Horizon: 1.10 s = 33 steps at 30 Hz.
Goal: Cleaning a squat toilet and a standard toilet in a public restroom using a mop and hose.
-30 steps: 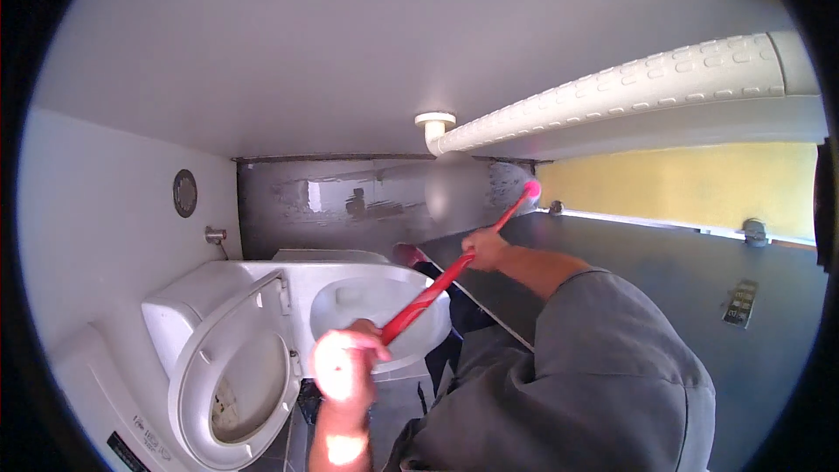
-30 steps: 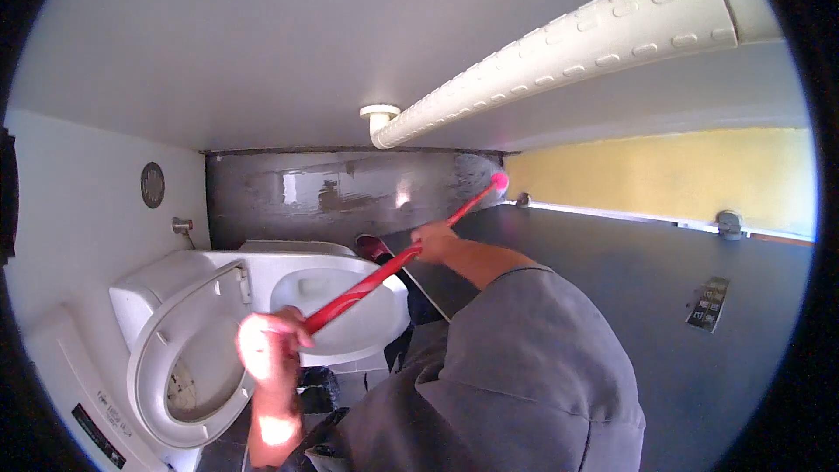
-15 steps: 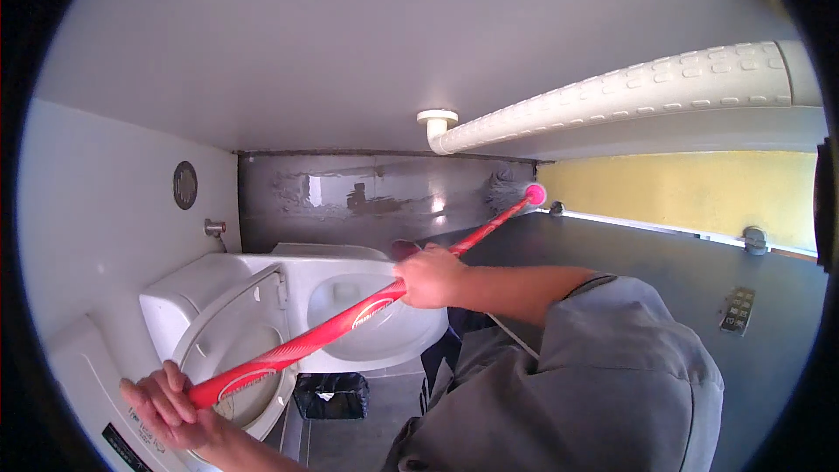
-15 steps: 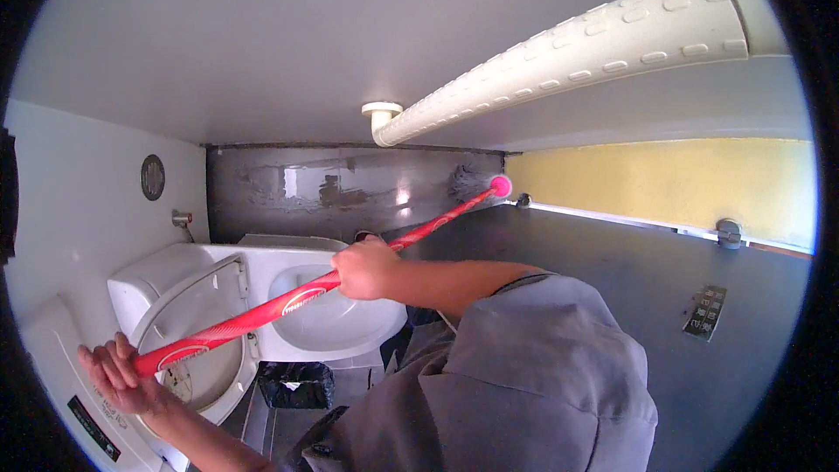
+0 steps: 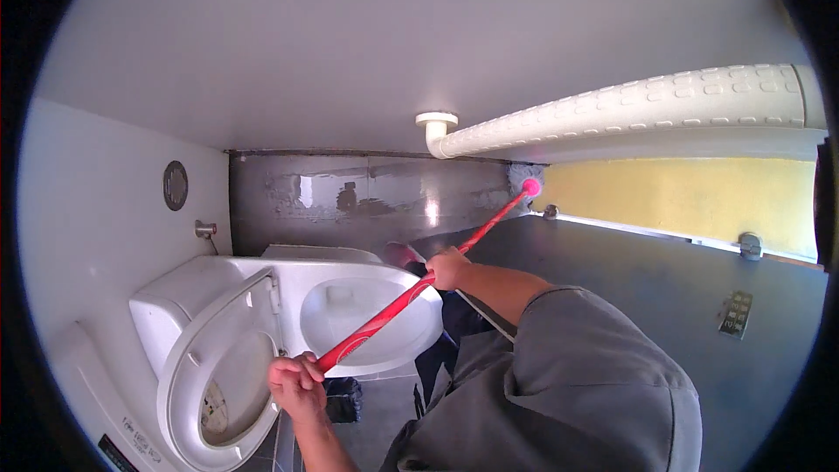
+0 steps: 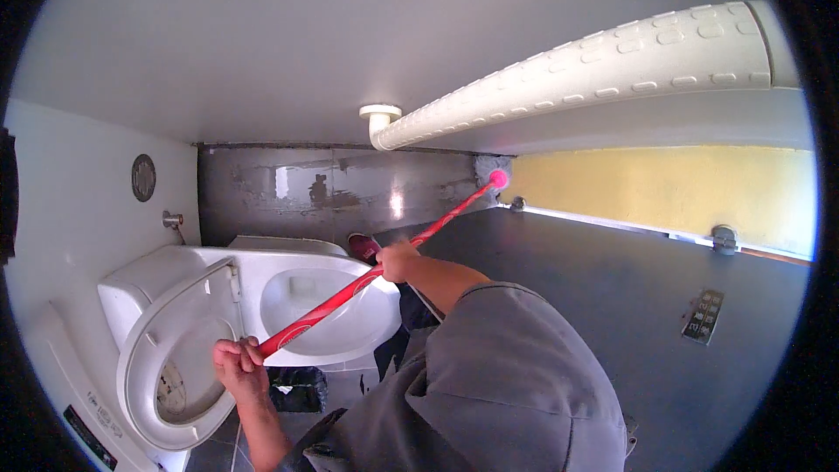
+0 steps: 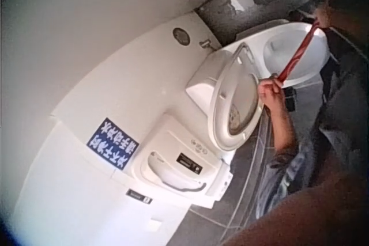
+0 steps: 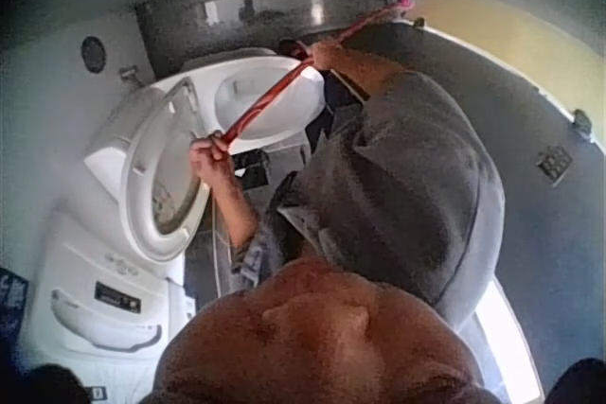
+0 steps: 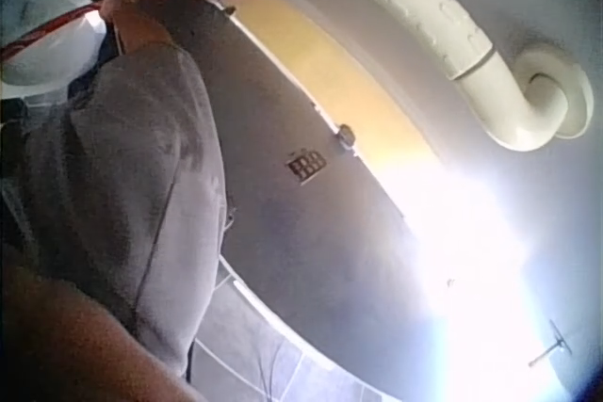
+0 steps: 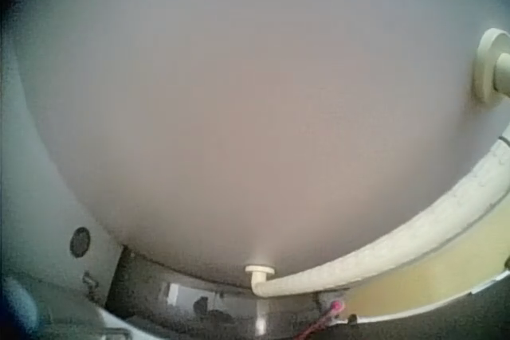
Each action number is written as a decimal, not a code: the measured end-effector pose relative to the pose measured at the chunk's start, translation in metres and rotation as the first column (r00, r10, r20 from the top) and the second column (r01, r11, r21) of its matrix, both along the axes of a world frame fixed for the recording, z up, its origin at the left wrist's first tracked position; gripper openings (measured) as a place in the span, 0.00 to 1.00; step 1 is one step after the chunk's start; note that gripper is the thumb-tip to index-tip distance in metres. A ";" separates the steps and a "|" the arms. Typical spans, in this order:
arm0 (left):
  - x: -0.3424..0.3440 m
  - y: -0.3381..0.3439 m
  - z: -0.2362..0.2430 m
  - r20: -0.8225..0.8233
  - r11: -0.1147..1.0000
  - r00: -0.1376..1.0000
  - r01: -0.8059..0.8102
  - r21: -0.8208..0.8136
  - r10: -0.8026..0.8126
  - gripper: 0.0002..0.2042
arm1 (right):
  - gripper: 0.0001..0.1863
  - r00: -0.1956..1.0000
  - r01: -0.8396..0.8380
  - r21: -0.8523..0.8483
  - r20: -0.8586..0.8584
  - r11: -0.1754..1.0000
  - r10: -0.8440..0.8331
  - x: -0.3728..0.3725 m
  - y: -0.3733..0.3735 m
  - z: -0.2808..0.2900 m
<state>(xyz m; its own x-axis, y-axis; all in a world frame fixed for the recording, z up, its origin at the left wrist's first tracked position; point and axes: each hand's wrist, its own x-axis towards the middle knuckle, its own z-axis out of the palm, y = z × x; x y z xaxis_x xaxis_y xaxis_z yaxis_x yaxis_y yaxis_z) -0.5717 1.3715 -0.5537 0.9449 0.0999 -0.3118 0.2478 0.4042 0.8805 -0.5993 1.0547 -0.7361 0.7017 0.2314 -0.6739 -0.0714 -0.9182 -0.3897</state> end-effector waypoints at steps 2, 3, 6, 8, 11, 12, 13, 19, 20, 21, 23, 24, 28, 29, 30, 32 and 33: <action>0.001 0.002 0.007 0.039 0.999 0.998 0.044 -0.016 -0.044 0.11 | 0.12 1.000 0.004 0.004 -0.009 1.000 -0.004 -0.004 0.009 0.003; -0.001 0.009 0.012 0.041 1.000 0.999 0.004 -0.025 -0.003 0.12 | 0.11 1.000 0.012 0.008 -0.020 1.000 -0.011 -0.005 0.017 0.014; -0.004 0.036 0.047 0.146 0.997 0.989 -0.009 0.080 -0.003 0.13 | 0.10 0.990 -0.099 0.078 -0.096 0.992 0.107 0.005 0.046 0.047; -0.007 0.057 0.078 0.251 0.978 0.968 -0.037 0.207 -0.016 0.13 | 0.09 0.985 -0.126 0.184 -0.089 0.975 0.145 0.015 0.065 0.080; 0.004 0.066 0.127 0.140 0.833 0.836 -0.544 0.101 0.530 0.09 | 0.07 0.984 -0.174 0.293 0.023 0.940 0.175 0.021 0.085 0.120; -0.005 0.099 0.130 0.364 0.989 0.921 -0.149 0.010 0.135 0.08 | 0.07 0.986 -0.167 0.299 0.026 0.940 0.167 0.023 0.087 0.132; -0.003 0.102 0.136 0.367 0.989 0.921 -0.150 0.014 0.134 0.08 | 0.06 0.988 -0.156 0.356 0.055 0.921 0.146 0.026 0.091 0.141; 0.002 0.125 0.126 0.404 0.996 0.911 -0.086 -0.016 0.085 0.13 | 0.05 0.984 -0.170 0.344 0.114 0.923 0.138 0.040 0.076 0.162; -0.002 0.123 0.117 0.402 0.996 0.911 -0.092 -0.014 0.090 0.13 | 0.05 0.981 -0.165 0.307 0.146 0.937 0.124 0.042 0.072 0.159; -0.004 0.121 0.107 0.316 0.985 0.936 -0.171 0.023 0.155 0.13 | 0.05 0.978 -0.153 0.270 0.177 0.951 0.107 0.041 0.066 0.155; -0.011 0.108 0.081 0.227 0.974 0.953 -0.218 0.064 0.198 0.12 | 0.06 0.979 -0.152 0.193 0.168 0.969 0.120 0.033 0.055 0.135; -0.012 0.090 0.064 0.221 0.982 0.961 -0.181 0.058 0.164 0.13 | 0.07 0.980 -0.140 0.110 0.157 0.984 0.122 0.025 0.045 0.120; -0.040 0.006 0.003 -0.043 0.996 0.998 -0.050 -0.073 0.047 0.10 | 0.08 0.993 -0.094 -0.029 0.062 0.995 0.096 -0.014 -0.007 0.029; -0.044 -0.005 -0.004 -0.070 0.999 0.998 -0.009 -0.053 0.005 0.09 | 0.08 0.993 -0.096 -0.029 0.062 0.995 0.097 -0.016 -0.012 0.016; -0.047 -0.009 -0.005 -0.103 0.999 0.994 0.035 -0.035 -0.038 0.08 | 0.08 0.994 -0.050 -0.019 0.096 0.999 0.051 -0.021 -0.013 0.009; -0.044 -0.005 0.000 -0.127 0.998 0.992 0.014 -0.061 -0.022 0.09 | 0.08 0.992 -0.002 -0.007 0.127 1.000 0.003 -0.033 -0.009 -0.006; -0.044 0.000 0.005 -0.103 0.999 0.995 0.000 -0.037 -0.004 0.10 | 0.09 0.995 -0.012 0.035 0.104 0.999 0.008 -0.036 -0.003 -0.012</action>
<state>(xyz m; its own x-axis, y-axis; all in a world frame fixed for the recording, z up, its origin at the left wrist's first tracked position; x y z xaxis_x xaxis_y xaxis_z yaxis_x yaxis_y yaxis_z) -0.6158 1.3711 -0.5483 0.9075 0.0851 -0.4113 0.3375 0.4353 0.8346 -0.6357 1.0515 -0.7485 0.7648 0.2615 -0.5888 -0.0195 -0.9041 -0.4268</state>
